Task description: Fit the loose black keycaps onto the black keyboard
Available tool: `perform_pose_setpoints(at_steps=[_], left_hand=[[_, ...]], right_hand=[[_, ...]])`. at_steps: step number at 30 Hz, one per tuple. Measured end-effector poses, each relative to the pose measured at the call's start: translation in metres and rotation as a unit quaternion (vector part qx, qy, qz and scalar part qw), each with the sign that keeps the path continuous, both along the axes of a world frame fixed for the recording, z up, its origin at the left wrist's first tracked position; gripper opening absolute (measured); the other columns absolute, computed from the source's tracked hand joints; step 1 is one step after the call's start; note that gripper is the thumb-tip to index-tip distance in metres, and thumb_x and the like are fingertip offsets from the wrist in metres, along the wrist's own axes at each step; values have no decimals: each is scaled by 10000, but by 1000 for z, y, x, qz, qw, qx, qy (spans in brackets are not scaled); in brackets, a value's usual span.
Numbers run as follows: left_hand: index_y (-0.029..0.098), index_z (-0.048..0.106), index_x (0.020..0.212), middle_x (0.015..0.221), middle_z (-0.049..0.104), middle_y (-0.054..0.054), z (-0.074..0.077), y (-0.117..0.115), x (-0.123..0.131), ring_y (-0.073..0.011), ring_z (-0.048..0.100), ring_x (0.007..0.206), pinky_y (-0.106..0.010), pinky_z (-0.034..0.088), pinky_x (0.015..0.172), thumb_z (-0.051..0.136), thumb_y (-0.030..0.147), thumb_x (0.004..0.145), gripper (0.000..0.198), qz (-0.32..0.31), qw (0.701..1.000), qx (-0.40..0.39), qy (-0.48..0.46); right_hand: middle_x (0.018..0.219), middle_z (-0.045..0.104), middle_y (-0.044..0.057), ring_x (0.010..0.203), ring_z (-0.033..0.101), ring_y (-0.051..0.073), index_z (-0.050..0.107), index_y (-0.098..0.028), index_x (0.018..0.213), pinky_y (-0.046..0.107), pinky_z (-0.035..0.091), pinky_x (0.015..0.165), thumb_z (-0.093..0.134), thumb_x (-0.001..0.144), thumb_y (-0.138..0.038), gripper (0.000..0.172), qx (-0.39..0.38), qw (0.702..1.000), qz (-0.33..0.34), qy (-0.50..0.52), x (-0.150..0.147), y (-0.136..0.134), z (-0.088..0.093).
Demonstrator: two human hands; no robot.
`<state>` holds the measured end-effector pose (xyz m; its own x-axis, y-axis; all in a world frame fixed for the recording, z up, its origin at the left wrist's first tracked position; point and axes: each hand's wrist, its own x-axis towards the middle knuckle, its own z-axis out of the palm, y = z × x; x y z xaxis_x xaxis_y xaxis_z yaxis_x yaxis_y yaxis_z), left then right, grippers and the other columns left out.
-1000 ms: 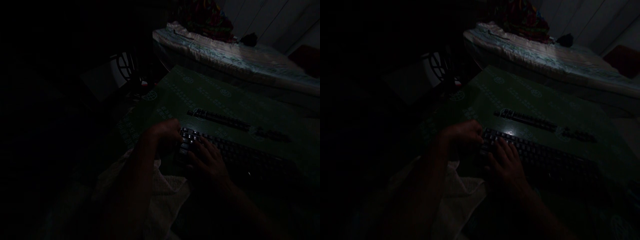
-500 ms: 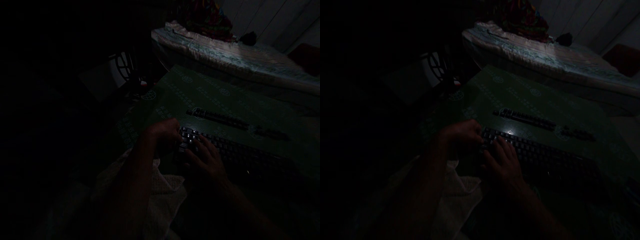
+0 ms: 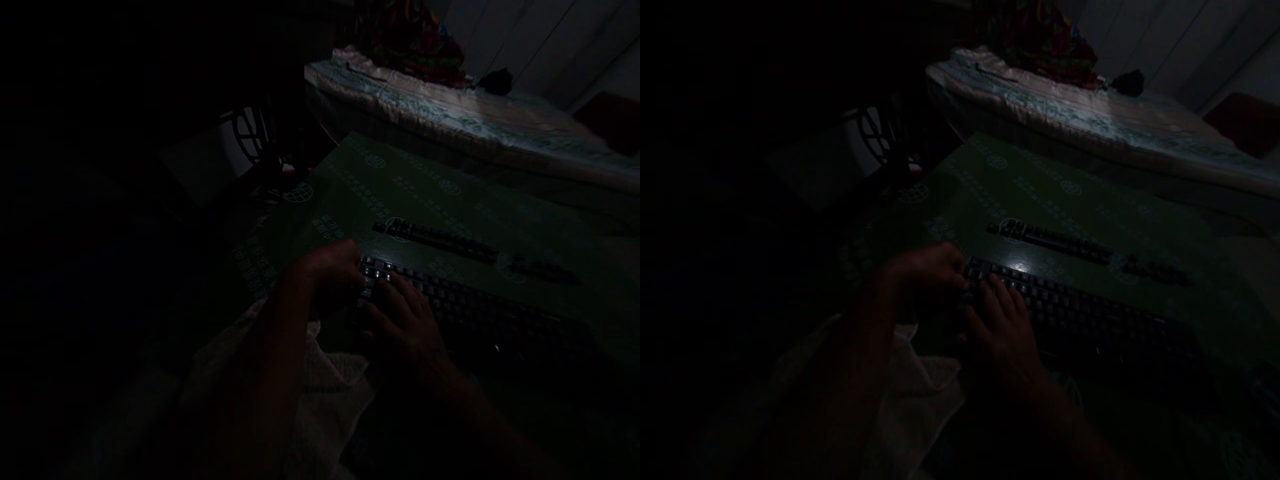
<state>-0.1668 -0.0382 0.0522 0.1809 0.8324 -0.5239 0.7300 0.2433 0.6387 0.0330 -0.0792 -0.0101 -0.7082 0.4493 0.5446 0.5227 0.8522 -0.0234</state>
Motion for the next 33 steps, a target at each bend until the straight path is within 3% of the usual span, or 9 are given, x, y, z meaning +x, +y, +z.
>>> perform_pose_setpoints(at_steps=[6,10,18,23,28,33], left_hand=[[146,592,639,551,539,16,-2,2,-3,-117,495,500,-211,316,436,588,227,628,81,-9,1000,4,-4],[161,586,630,540,531,27,-5,2,-3,-127,499,501,-222,327,440,596,233,605,77,-8,1000,-11,16],[167,590,658,601,565,11,-7,2,-4,-139,529,545,-230,338,461,607,246,630,85,-10,1000,4,28],[162,599,678,605,567,7,-8,2,-4,-126,517,534,-225,329,469,619,241,637,91,-2,1000,3,22],[156,594,650,601,554,11,-9,2,-5,-112,495,522,-220,309,469,607,231,657,77,-20,999,18,22],[153,578,621,604,550,9,-10,2,-5,-112,486,506,-228,300,459,583,232,665,90,-23,999,35,8]], right_hand=[[1200,569,181,1252,425,343,613,-161,1016,517,431,943,567,852,-355,258,15,1000,12,23,0,3,3],[1152,588,176,1231,448,317,619,-132,988,482,461,932,566,856,-298,219,19,998,-7,64,7,19,11],[972,652,108,996,590,259,683,-184,859,429,507,831,538,845,-318,198,-7,995,-40,90,25,112,22],[964,667,97,915,610,224,713,-182,853,342,488,782,549,790,-232,182,-135,981,-139,-27,7,163,33],[946,687,108,874,632,217,717,-156,924,284,469,719,555,781,-214,224,-179,963,-182,-82,-11,199,30],[927,702,102,844,642,204,717,-161,959,237,441,665,545,782,-210,251,-198,952,-194,-129,-18,217,22]])
